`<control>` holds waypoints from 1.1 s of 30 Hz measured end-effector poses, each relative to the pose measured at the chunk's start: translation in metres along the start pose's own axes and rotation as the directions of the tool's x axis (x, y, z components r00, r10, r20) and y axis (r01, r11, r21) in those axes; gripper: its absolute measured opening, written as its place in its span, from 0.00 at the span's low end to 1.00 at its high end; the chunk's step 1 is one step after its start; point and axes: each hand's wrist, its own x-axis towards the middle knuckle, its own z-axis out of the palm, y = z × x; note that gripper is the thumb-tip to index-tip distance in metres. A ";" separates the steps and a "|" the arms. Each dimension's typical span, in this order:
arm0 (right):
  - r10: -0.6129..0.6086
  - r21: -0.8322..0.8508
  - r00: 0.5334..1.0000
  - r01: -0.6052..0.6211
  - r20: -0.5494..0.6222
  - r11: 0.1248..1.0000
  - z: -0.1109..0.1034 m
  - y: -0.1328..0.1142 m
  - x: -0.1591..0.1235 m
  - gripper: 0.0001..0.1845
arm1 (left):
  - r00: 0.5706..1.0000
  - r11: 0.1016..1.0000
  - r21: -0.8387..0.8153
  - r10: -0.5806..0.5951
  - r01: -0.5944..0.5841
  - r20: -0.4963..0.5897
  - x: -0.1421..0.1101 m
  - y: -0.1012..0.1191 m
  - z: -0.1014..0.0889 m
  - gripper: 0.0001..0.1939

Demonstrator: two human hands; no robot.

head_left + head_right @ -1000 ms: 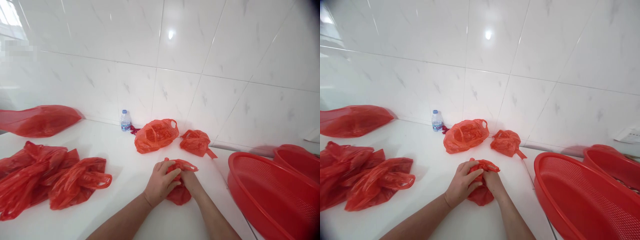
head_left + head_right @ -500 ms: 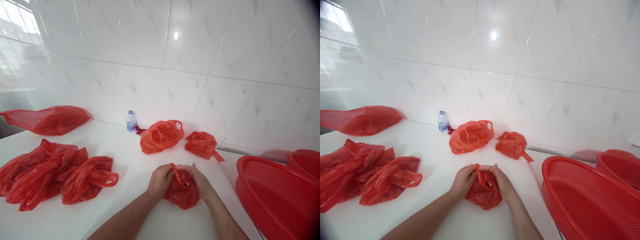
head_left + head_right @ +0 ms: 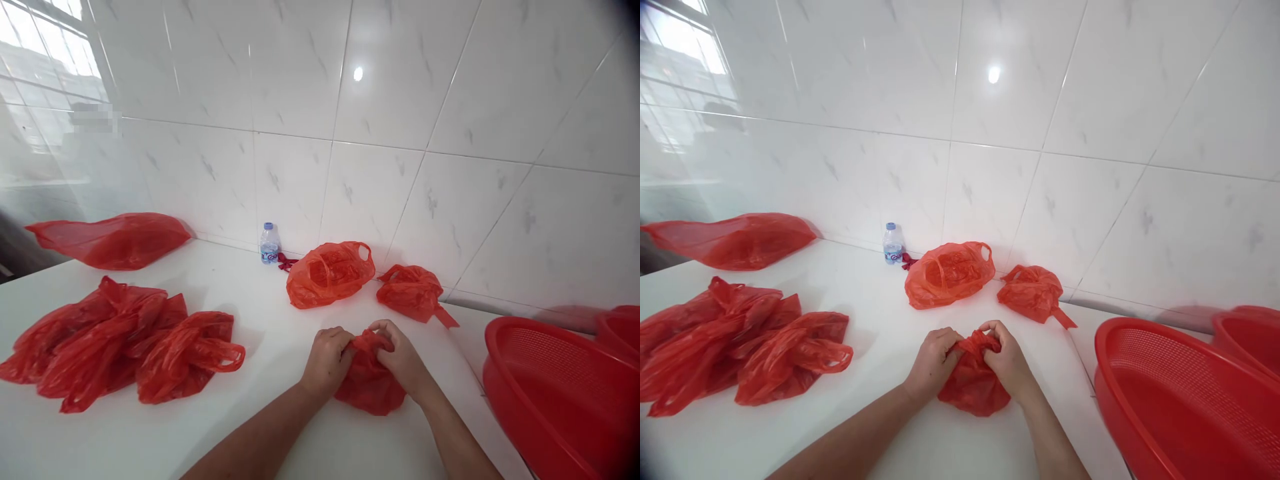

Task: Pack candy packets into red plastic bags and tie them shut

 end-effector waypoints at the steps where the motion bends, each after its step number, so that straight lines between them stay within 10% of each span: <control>1: -0.014 -0.087 0.995 0.005 -0.102 0.996 0.000 0.004 0.002 0.15 | 1.000 1.000 0.005 0.008 -0.008 -0.004 -0.001 0.001 0.001 0.11; 6: -0.045 -0.254 0.952 -0.035 -0.304 0.967 0.003 0.015 0.006 0.11 | 0.997 0.997 0.031 0.073 -0.073 -0.009 -0.006 0.005 0.007 0.10; 16: 0.036 0.464 0.997 -0.061 0.064 0.884 -0.002 0.009 0.003 0.17 | 0.999 0.998 0.049 0.035 -0.033 -0.025 -0.003 0.000 -0.001 0.14; 21: 0.099 0.547 0.974 0.029 -0.203 0.837 -0.020 0.024 0.013 0.15 | 0.993 0.993 0.114 0.051 -0.039 -0.104 -0.001 -0.005 -0.008 0.16; 26: 0.167 0.470 0.839 0.117 -0.519 0.875 -0.060 0.059 0.026 0.13 | 0.962 0.991 0.136 0.049 -0.013 -0.267 0.009 -0.027 -0.028 0.09; 33: 0.164 0.391 0.814 0.083 -0.558 0.917 -0.070 0.071 0.020 0.18 | 0.961 0.997 0.064 -0.026 0.045 -0.274 0.010 -0.042 -0.036 0.11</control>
